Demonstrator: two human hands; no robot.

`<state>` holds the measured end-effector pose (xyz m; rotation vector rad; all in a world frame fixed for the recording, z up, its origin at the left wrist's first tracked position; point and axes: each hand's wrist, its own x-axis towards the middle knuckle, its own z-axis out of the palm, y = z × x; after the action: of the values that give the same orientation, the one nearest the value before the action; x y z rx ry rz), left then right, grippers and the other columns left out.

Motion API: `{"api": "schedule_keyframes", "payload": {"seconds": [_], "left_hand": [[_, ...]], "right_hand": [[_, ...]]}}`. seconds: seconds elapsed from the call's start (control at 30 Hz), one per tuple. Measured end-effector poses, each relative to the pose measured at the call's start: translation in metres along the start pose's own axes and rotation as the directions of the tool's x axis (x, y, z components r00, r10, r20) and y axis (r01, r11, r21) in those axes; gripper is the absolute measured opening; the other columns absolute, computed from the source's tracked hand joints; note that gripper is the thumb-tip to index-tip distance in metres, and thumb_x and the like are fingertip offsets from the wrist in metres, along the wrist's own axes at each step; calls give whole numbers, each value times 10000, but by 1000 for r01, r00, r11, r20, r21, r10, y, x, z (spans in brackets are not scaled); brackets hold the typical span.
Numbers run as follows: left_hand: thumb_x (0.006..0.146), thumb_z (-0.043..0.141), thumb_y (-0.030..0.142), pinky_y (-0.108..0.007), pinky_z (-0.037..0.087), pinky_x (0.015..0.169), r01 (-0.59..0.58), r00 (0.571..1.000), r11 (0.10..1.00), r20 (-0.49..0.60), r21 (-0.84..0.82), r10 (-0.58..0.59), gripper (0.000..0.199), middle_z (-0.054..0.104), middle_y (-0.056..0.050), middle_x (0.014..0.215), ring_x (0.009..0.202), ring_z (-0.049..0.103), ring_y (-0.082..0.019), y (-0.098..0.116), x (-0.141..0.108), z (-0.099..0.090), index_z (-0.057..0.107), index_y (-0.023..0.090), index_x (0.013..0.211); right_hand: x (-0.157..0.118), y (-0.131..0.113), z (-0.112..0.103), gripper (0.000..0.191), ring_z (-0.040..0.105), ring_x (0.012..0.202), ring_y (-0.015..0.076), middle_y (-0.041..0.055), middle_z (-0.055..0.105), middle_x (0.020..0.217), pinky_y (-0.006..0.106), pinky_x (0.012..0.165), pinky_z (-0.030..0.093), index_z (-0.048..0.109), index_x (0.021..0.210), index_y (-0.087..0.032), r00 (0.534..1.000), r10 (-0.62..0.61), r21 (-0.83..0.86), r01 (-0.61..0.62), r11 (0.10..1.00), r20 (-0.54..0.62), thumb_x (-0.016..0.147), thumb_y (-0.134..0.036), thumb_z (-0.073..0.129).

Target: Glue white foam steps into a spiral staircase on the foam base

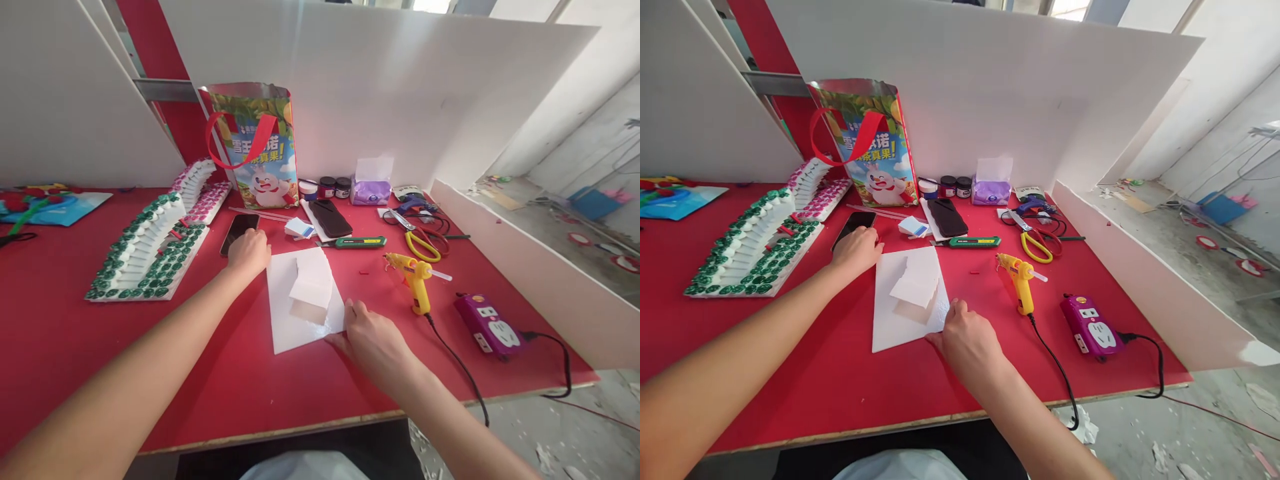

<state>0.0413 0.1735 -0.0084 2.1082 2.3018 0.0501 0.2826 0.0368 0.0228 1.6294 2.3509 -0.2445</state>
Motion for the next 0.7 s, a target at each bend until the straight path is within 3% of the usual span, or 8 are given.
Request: {"api": "schedule_keyframes", "payload": {"seconds": [0.23,0.47,0.6,0.7], "left_hand": [[829,527,113,-383,531,765,-51,997,999,57,-3,51,247,741,-210,954,955,706,-345,5,15,-3,757,126,917],[694,629,68,-408,530,818,-85,994,994,63,-63,88,159,751,-210,930,1001,705,-388,11,24,-10,730,142,792],[736,612,147,-373,532,839,-73,997,980,-12,-183,72,114,756,-144,937,980,714,-329,-3,4,-21,687,172,819],[805,561,251,-315,552,712,-20,995,915,-97,-403,-21,171,736,-85,837,738,715,-226,-17,-36,-21,640,168,932]], "right_hand": [[-2,0,1,458,730,787,247,183,648,1038,281,577,514,635,1157,-47,1000,-9,-24,8,1000,-8,1023,-454,472],[-1,-3,6,531,716,754,251,203,657,1024,295,541,505,685,1083,-46,998,-42,-32,41,999,-41,1020,-508,430],[-1,0,13,574,712,764,252,185,661,1010,291,542,487,693,1065,-70,994,-32,26,34,999,-103,1009,-568,413],[-3,4,20,631,709,811,267,171,660,1022,314,572,489,681,1093,-67,989,-44,61,53,997,-142,1000,-619,390]]}}
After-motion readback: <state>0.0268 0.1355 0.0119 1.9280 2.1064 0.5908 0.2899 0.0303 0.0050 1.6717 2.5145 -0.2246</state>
